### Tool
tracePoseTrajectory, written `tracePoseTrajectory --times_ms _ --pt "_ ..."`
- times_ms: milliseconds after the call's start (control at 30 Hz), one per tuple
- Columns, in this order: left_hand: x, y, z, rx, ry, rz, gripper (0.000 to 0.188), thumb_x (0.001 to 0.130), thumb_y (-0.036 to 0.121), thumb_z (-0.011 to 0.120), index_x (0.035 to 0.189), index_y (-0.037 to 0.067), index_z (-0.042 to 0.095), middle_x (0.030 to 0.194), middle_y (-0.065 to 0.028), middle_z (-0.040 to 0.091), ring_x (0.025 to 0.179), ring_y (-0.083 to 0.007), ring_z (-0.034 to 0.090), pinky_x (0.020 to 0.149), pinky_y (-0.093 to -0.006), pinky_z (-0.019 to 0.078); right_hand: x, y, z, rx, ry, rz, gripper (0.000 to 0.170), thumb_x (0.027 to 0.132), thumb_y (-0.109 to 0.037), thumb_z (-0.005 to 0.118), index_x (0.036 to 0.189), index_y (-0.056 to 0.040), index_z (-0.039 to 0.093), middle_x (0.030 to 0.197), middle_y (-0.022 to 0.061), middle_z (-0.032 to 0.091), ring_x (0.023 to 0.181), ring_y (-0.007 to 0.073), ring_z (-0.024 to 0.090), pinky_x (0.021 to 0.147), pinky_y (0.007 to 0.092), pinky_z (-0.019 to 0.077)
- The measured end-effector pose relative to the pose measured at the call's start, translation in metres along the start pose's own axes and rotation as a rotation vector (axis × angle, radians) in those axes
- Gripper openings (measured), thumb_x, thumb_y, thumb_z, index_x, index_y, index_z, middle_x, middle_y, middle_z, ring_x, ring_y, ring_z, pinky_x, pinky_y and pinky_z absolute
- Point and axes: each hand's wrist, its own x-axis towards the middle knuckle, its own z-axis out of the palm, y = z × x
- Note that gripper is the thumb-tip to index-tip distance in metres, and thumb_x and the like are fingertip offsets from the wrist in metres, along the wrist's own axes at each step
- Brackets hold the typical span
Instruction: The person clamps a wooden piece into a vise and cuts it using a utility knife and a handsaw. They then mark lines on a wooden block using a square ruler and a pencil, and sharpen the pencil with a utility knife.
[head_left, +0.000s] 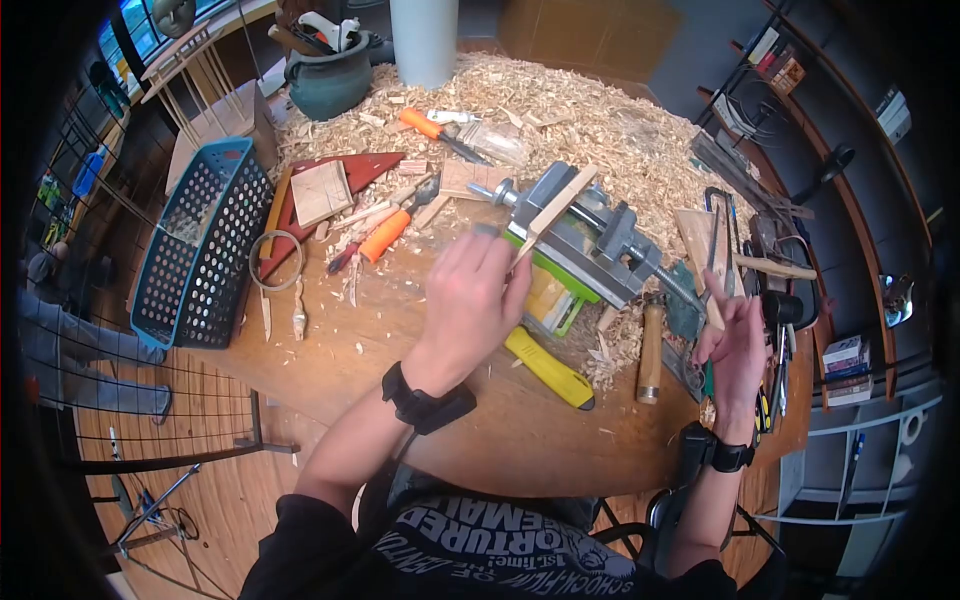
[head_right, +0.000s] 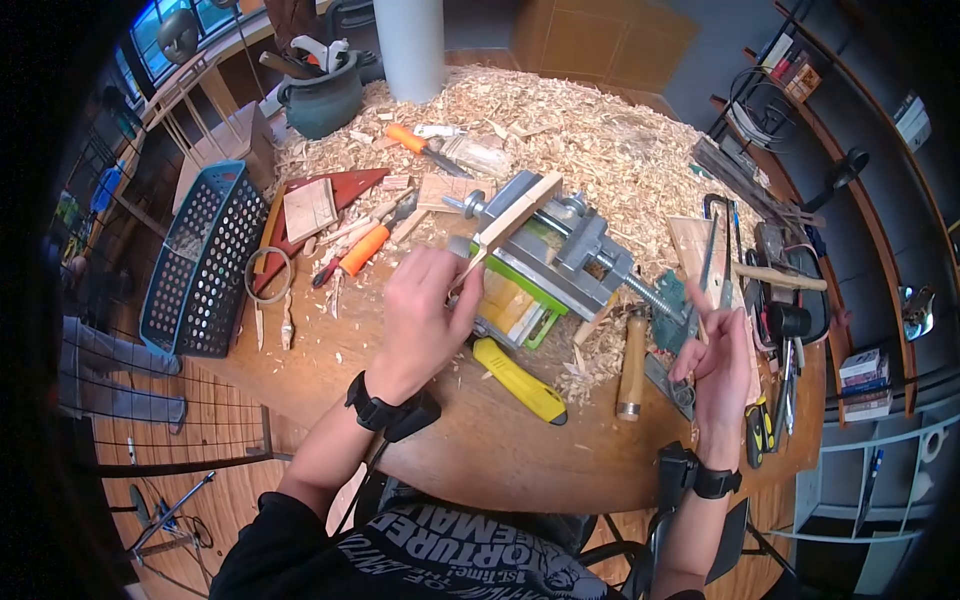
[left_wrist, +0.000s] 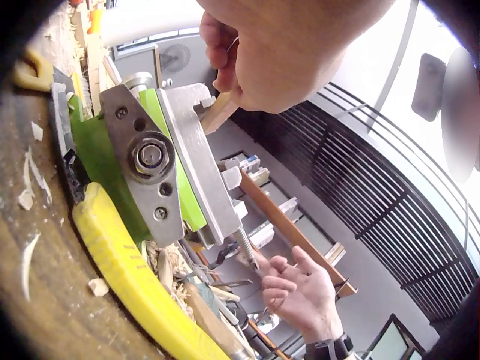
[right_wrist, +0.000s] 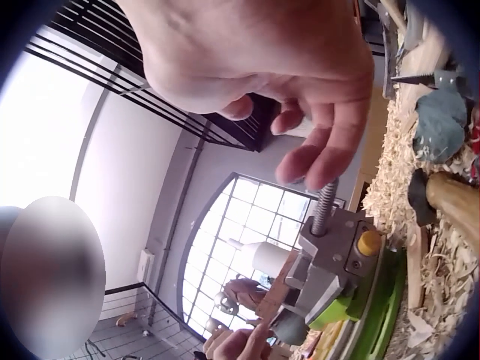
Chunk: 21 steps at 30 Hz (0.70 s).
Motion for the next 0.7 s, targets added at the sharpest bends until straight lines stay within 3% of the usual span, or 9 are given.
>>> tracePoseTrajectory --times_ms 67,133,400,467,533,600,633,667,700 --pt "0.001 -0.001 -0.002 0.015 0.006 -0.004 0.017 0.082 0.002 0.070 0.076 0.001 0.054 0.069 -0.0121 0.051 0.064 -0.0301 0.052 0.058 -0.0405 0.0411 0.002 0.011 -0.006 -0.005 0.010 0.058 0.045 0.106 -0.049 0.029 0.085 -0.0116 0.040 0.134 0.0276 0.056 0.044 0.0141 0.054 0.042 0.0243 0.0467" --pt "0.002 0.000 -0.002 0.007 0.008 0.003 0.017 0.082 0.002 0.070 0.076 0.002 0.054 0.068 -0.0120 0.051 0.064 -0.0300 0.052 0.058 -0.0404 0.0409 -0.002 0.016 -0.008 0.091 -0.106 0.230 0.048 0.106 -0.051 0.025 0.081 -0.0129 0.039 0.125 0.0280 0.061 0.041 0.0126 0.050 0.039 0.0239 0.0443" --pt "0.001 0.000 -0.001 0.005 0.006 0.008 0.017 0.081 0.003 0.071 0.076 0.002 0.054 0.068 -0.0117 0.051 0.063 -0.0297 0.051 0.057 -0.0399 0.0405 -0.018 -0.003 -0.004 0.181 -0.232 0.203 0.052 0.107 -0.048 0.022 0.076 -0.0107 0.040 0.124 0.0342 0.059 0.036 0.0125 0.045 0.036 0.0226 0.0419" --pt "0.001 -0.001 -0.002 0.006 0.015 0.008 0.018 0.081 0.003 0.071 0.076 0.002 0.054 0.068 -0.0115 0.050 0.063 -0.0296 0.051 0.057 -0.0400 0.0403 -0.022 -0.008 -0.003 0.348 -0.288 0.173 0.050 0.107 -0.044 0.021 0.077 -0.0090 0.041 0.133 0.0374 0.051 0.036 0.0144 0.047 0.035 0.0225 0.0418" --pt "0.000 0.000 -0.002 0.020 -0.021 0.001 0.017 0.082 0.006 0.069 0.077 0.004 0.053 0.071 -0.0108 0.050 0.069 -0.0303 0.053 0.061 -0.0403 0.0429 -0.022 -0.009 0.007 0.354 -0.327 0.102 0.046 0.107 -0.041 0.024 0.083 -0.0077 0.044 0.142 0.0354 0.045 0.042 0.0156 0.054 0.041 0.0239 0.0458" --pt "-0.002 0.001 -0.001 0.022 -0.035 -0.011 0.017 0.082 0.006 0.069 0.077 0.004 0.053 0.071 -0.0108 0.050 0.069 -0.0304 0.053 0.061 -0.0403 0.0429 -0.018 -0.008 0.017 0.075 -0.129 -0.117 0.041 0.108 -0.038 0.027 0.090 -0.0062 0.045 0.147 0.0319 0.040 0.049 0.0163 0.059 0.048 0.0258 0.0489" --pt "-0.001 0.001 -0.001 0.033 -0.038 -0.024 0.017 0.082 0.006 0.069 0.077 0.004 0.053 0.072 -0.0109 0.050 0.069 -0.0304 0.053 0.061 -0.0404 0.0430 -0.010 0.001 0.004 0.007 -0.142 -0.122 0.038 0.108 -0.039 0.031 0.094 -0.0065 0.046 0.141 0.0278 0.051 0.055 0.0162 0.061 0.053 0.0276 0.0496" --pt "-0.001 0.002 -0.002 0.033 -0.032 -0.020 0.017 0.082 0.006 0.069 0.077 0.004 0.053 0.072 -0.0109 0.050 0.069 -0.0304 0.053 0.061 -0.0404 0.0430 -0.006 0.013 -0.007 0.006 -0.145 -0.129 0.038 0.108 -0.039 0.031 0.094 -0.0065 0.046 0.141 0.0278 0.051 0.055 0.0162 0.061 0.053 0.0276 0.0496" --pt "0.002 0.002 -0.003 0.019 -0.012 -0.014 0.017 0.082 0.005 0.070 0.077 0.003 0.054 0.070 -0.0111 0.050 0.066 -0.0299 0.052 0.059 -0.0401 0.0416 0.000 0.023 -0.013 -0.037 -0.096 -0.004 0.039 0.107 -0.042 0.032 0.093 -0.0081 0.045 0.137 0.0252 0.054 0.053 0.0158 0.058 0.050 0.0269 0.0480"
